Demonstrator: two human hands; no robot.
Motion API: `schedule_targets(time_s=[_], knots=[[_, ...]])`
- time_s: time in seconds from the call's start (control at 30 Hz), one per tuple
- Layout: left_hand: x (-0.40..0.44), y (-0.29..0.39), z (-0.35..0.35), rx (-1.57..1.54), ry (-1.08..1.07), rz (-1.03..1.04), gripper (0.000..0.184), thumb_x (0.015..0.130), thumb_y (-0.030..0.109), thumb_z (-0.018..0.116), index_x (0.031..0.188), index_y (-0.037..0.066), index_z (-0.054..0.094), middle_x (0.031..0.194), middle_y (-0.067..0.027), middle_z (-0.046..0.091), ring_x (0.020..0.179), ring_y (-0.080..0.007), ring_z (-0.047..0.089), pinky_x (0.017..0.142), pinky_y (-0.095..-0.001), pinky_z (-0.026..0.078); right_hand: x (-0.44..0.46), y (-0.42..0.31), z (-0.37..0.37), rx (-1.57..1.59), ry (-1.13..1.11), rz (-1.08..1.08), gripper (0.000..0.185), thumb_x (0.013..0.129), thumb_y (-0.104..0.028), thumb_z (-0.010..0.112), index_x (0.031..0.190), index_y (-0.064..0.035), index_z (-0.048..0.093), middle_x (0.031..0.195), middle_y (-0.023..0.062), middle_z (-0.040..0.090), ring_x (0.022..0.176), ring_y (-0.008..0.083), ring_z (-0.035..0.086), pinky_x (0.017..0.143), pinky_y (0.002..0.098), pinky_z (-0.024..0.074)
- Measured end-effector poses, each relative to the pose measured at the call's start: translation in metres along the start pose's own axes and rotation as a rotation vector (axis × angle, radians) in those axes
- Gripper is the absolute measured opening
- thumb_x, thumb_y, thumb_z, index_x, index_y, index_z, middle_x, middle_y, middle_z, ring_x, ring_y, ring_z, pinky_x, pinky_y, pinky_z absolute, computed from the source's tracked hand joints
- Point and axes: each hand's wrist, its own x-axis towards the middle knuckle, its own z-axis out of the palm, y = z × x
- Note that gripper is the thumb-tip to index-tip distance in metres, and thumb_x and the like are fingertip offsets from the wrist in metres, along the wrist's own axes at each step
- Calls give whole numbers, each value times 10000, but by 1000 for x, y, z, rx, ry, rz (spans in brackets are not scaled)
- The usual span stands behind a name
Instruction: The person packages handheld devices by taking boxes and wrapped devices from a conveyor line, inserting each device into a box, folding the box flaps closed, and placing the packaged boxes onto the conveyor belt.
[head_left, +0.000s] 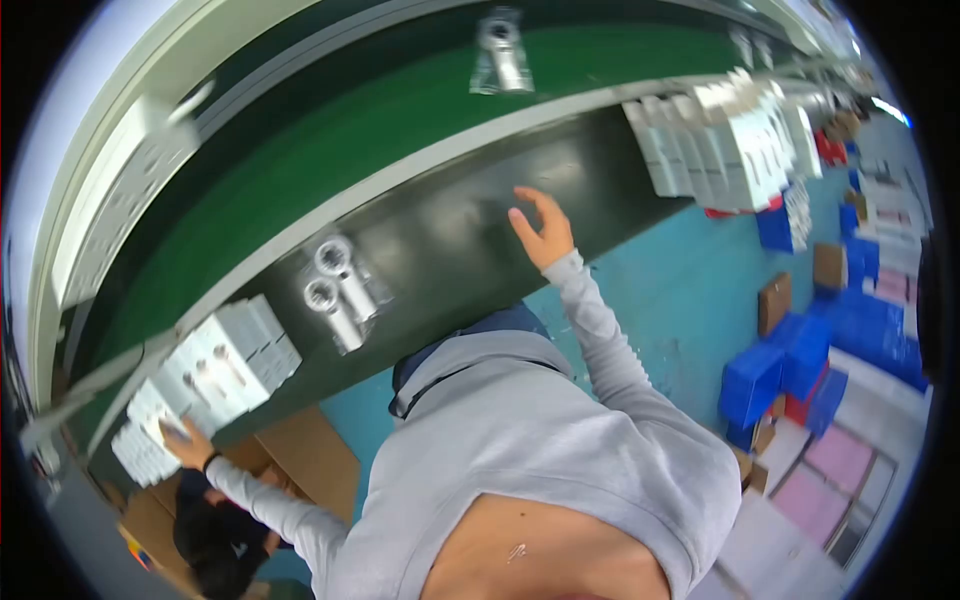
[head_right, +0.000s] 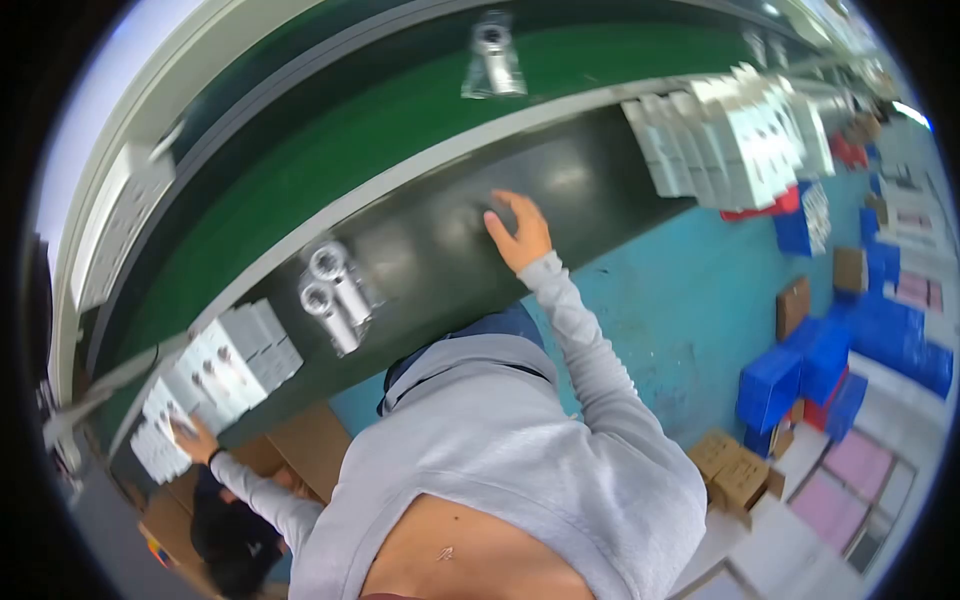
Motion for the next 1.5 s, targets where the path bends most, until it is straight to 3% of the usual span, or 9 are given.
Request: schedule_targets(time_s=[0.23,0.3,0.53,0.83,0.97,1.1,1.2,1.3,1.5], knots=[[-2,71,-14,252,4,-121,633,874,440,524,1419,175,343,1403,-212,385,1299,-372,352,1011,-613,235,63,81,-180,-1082,655,-178,531,684,-265,713,1187,-162,576,1238,202,465,1202,456,366,955,560,329],[0,141,-32,464,61,-166,627,872,419,557,1371,80,386,1330,-226,448,1220,-413,406,1018,-516,306,71,75,-231,-1240,801,-151,583,676,-330,714,1227,-213,565,1273,194,442,1229,470,330,948,603,304],[0,277,-18,-172,235,300,515,868,191,611,1286,-49,430,1302,-208,476,1231,-363,429,1052,-440,301,86,91,-331,-1552,457,405,722,737,-500,674,1354,-224,422,1421,133,370,1353,424,211,1007,682,145],[-63,487,16,-724,-83,253,524,832,68,621,1301,-43,417,1314,-190,466,1259,-319,409,1076,-397,272,79,58,-303,-1174,545,-86,574,781,-367,690,1277,-162,486,1159,137,549,1131,352,468,961,598,284],[-112,571,47,-1262,-552,198,631,818,70,657,1367,47,349,1344,-152,430,1249,-273,427,1012,-389,360,87,38,-235,-624,420,-318,513,765,-201,722,1185,-8,500,1100,193,537,1015,350,513,904,427,391],[-146,636,50,-1534,-1148,-250,779,833,89,659,1433,41,164,1375,-200,363,1259,-279,409,992,-396,383,51,59,-90,58,166,-11,564,763,-195,724,1214,15,459,1193,206,476,1124,321,464,968,405,365],[-165,624,99,-1377,-983,88,858,810,111,695,1426,10,107,1325,-178,374,1188,-218,435,943,-347,421,5,20,-14,230,-100,-2,551,766,-185,710,1227,-16,460,1190,203,472,1119,344,456,986,406,351],[-139,599,97,-1309,-953,-155,754,825,139,689,1377,-36,207,1209,-150,501,1072,-208,539,905,-320,450,18,5,-19,358,-609,3,629,757,-210,723,1302,-55,448,1203,174,485,1090,302,501,920,394,414],[-101,556,75,-835,-946,25,781,695,184,784,1307,-1,335,1046,-153,588,946,-209,605,788,-327,495,227,99,14,142,-92,31,766,750,-348,741,1329,1,381,1249,204,456,1151,330,468,965,378,402]])
